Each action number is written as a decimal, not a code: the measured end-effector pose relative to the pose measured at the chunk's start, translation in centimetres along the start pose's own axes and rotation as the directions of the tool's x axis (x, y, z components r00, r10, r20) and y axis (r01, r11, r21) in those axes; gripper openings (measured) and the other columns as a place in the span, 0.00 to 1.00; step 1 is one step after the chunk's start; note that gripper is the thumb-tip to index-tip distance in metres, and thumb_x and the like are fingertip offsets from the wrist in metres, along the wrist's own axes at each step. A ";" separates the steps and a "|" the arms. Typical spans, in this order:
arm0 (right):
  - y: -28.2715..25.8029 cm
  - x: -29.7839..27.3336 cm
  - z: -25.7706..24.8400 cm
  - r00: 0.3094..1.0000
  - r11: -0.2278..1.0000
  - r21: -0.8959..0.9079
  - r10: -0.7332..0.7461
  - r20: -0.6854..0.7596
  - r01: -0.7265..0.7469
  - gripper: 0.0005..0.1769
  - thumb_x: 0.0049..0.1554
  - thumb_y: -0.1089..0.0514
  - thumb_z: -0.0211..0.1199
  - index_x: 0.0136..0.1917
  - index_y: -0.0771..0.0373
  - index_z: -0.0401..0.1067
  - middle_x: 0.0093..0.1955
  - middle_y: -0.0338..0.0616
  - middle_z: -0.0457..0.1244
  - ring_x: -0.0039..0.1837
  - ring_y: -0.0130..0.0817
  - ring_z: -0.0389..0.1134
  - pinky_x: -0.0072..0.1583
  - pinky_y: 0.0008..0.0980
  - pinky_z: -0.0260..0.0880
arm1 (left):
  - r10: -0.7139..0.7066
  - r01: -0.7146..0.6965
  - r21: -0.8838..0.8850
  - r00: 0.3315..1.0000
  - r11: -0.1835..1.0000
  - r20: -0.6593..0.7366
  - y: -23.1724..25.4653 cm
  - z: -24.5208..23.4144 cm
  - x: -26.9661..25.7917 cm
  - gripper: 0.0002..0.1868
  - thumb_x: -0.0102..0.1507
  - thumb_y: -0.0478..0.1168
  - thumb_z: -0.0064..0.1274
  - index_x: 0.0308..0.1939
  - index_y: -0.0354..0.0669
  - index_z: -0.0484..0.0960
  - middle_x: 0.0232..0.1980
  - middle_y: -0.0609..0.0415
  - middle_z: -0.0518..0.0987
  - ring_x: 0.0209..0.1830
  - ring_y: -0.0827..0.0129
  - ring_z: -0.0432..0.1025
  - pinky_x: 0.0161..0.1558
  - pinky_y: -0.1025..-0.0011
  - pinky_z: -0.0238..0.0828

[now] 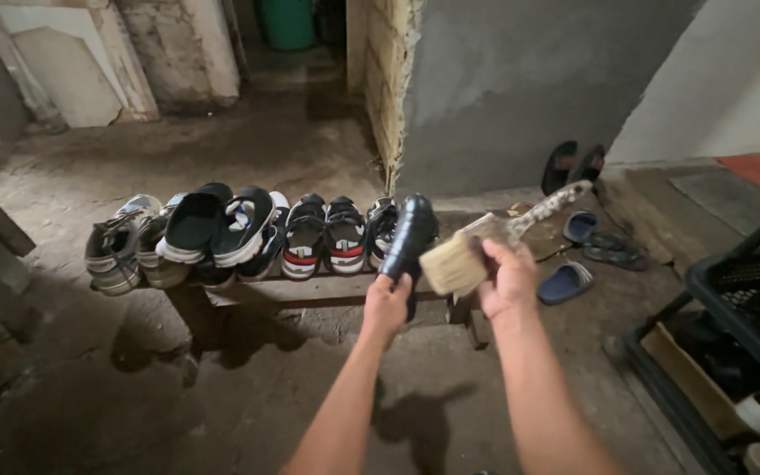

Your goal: Clean dirt and dust off various pairs of shoes using a brush.

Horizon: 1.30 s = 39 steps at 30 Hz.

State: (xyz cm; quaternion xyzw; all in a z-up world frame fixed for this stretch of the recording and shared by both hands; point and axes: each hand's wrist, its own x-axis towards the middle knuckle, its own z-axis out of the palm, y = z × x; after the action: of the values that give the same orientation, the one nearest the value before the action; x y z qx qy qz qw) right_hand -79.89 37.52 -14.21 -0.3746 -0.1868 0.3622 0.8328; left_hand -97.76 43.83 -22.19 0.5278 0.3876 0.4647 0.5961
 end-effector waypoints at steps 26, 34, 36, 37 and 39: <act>10.8 -5.8 5.6 0.803 0.761 -0.514 -0.016 0.595 0.396 0.28 0.57 0.59 0.65 0.70 0.62 0.69 0.66 0.46 0.67 0.66 0.37 0.68 0.66 0.36 0.68 | 0.381 -0.533 0.833 0.808 0.147 0.449 -13.9 0.9 5.3 0.22 0.66 0.46 0.43 0.61 0.43 0.75 0.64 0.44 0.73 0.65 0.53 0.65 0.63 0.55 0.60; 7.8 0.1 2.2 0.999 0.866 -0.498 -0.043 0.022 0.048 0.19 0.62 0.56 0.65 0.59 0.73 0.70 0.58 0.54 0.68 0.56 0.39 0.72 0.60 0.39 0.73 | 0.259 -0.461 0.857 0.878 0.230 0.402 -4.8 -1.0 0.2 0.15 0.58 0.44 0.51 0.47 0.46 0.83 0.55 0.47 0.79 0.60 0.58 0.70 0.63 0.61 0.62; 6.8 0.5 1.8 0.997 0.936 -0.344 -0.078 -0.015 0.068 0.19 0.63 0.56 0.64 0.59 0.74 0.68 0.57 0.57 0.68 0.54 0.42 0.73 0.58 0.41 0.76 | 0.190 -0.422 0.867 0.904 0.265 0.382 -4.5 -1.6 0.1 0.11 0.57 0.41 0.53 0.41 0.47 0.86 0.51 0.49 0.81 0.58 0.59 0.72 0.63 0.64 0.63; 5.9 -0.6 2.8 0.966 0.847 -0.467 -0.248 0.077 0.255 0.18 0.63 0.56 0.61 0.62 0.68 0.66 0.57 0.54 0.68 0.54 0.41 0.73 0.57 0.40 0.76 | 0.259 -0.450 0.855 0.885 0.258 0.387 -4.8 -1.7 0.2 0.10 0.56 0.41 0.53 0.38 0.47 0.87 0.51 0.50 0.81 0.58 0.60 0.72 0.63 0.64 0.63; 6.7 -2.2 3.3 0.898 0.706 -0.563 -0.397 0.187 0.430 0.19 0.63 0.56 0.59 0.66 0.62 0.64 0.57 0.51 0.69 0.53 0.40 0.74 0.55 0.38 0.77 | 0.326 -0.479 0.841 0.860 0.250 0.393 -5.7 -1.6 0.6 0.09 0.55 0.40 0.54 0.36 0.47 0.87 0.50 0.50 0.82 0.58 0.60 0.73 0.63 0.65 0.63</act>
State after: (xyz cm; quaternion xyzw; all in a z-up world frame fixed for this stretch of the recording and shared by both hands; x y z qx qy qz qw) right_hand -86.33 40.55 -17.25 -0.5537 -0.3907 0.0995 0.7286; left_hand -98.28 44.78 -28.00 0.8785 0.3877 0.2664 0.0836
